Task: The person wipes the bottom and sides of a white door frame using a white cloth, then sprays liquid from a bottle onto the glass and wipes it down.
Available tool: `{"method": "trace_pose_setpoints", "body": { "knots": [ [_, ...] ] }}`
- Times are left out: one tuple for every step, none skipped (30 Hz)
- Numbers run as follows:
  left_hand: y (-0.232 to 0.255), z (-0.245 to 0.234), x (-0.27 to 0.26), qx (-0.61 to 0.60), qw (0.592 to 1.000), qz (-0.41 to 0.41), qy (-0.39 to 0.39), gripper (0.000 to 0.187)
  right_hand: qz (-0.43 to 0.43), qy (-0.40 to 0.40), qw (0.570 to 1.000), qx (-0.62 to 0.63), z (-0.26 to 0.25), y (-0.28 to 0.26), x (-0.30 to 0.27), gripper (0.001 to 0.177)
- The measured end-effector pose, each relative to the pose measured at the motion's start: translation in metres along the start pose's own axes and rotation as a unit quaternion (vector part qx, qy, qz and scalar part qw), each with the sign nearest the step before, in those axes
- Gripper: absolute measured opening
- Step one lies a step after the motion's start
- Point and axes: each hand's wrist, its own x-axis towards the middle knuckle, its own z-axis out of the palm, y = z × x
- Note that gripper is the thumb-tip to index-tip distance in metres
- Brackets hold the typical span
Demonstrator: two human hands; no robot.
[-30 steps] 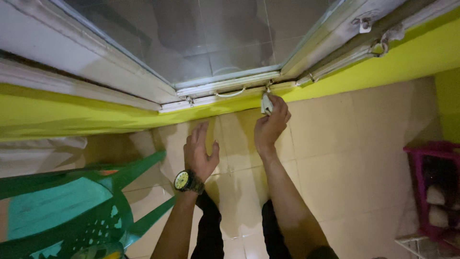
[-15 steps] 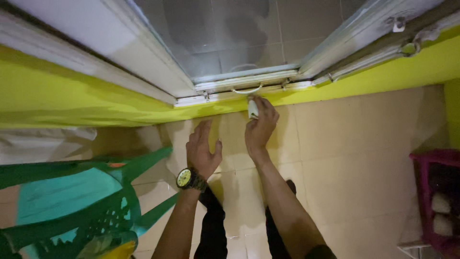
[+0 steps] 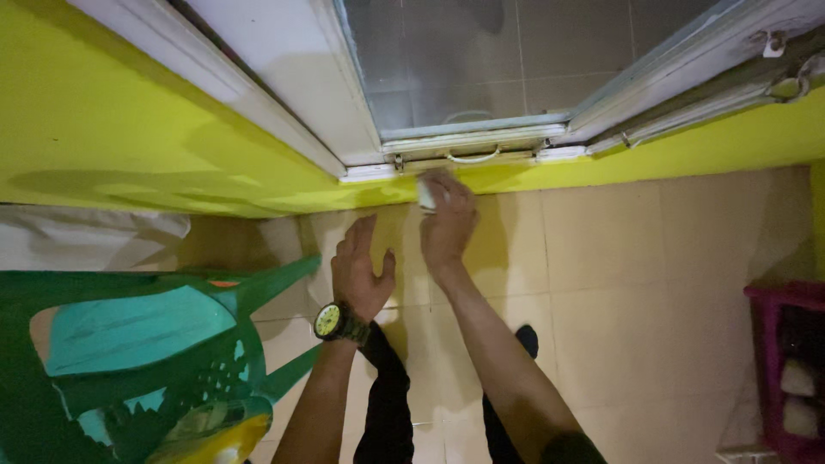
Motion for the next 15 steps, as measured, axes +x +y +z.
{"method": "trace_pose_setpoints", "body": {
  "knots": [
    [-0.003,0.001,-0.002,0.005,1.000,0.014,0.008,0.066,-0.006,0.046,0.999,0.015,-0.003,0.012,0.002,0.062],
    [-0.005,0.001,-0.003,0.010,0.999,0.027,0.016,0.066,-0.013,0.093,0.995,0.030,-0.006,0.025,0.006,0.061],
    [-0.008,0.001,-0.004,0.016,0.999,0.042,0.025,0.066,-0.021,0.139,0.989,0.046,-0.007,0.035,0.008,0.061],
    [-0.008,0.001,-0.005,0.005,0.999,0.034,0.023,0.066,-0.014,0.149,0.987,0.058,-0.007,0.041,0.009,0.063],
    [-0.008,0.002,-0.007,-0.005,0.999,0.024,0.020,0.065,-0.008,0.157,0.985,0.071,-0.007,0.045,0.008,0.065],
    [-0.008,0.003,-0.009,-0.016,1.000,0.015,0.018,0.065,-0.001,0.165,0.983,0.084,-0.007,0.047,0.007,0.067],
    [-0.007,0.003,-0.010,-0.014,1.000,0.008,0.011,0.064,-0.024,0.163,0.981,0.101,-0.005,0.044,0.004,0.066],
    [-0.007,0.003,-0.009,-0.012,1.000,0.002,0.005,0.064,-0.048,0.161,0.979,0.119,0.000,0.037,0.000,0.065],
    [-0.006,0.003,-0.009,-0.009,1.000,-0.004,-0.001,0.063,-0.071,0.160,0.975,0.136,0.004,0.029,-0.004,0.064],
    [-0.004,0.003,-0.008,-0.011,1.000,-0.006,-0.001,0.064,-0.067,0.125,0.980,0.142,0.008,0.021,-0.007,0.067],
    [-0.002,0.003,-0.009,-0.012,1.000,-0.008,-0.002,0.064,-0.063,0.090,0.983,0.148,0.013,0.014,-0.011,0.070],
    [-0.002,0.003,-0.009,-0.013,1.000,-0.010,-0.003,0.064,-0.058,0.054,0.985,0.153,0.015,0.010,-0.013,0.073],
    [-0.002,0.002,-0.009,-0.011,1.000,-0.006,-0.001,0.065,-0.060,0.089,0.981,0.165,0.016,0.010,-0.013,0.071],
    [-0.002,0.001,-0.009,-0.008,1.000,-0.001,0.001,0.066,-0.062,0.123,0.975,0.176,0.017,0.012,-0.011,0.069],
    [-0.003,0.000,-0.010,-0.005,1.000,0.003,0.003,0.067,-0.065,0.157,0.968,0.187,0.017,0.013,-0.010,0.067]
  ]
}}
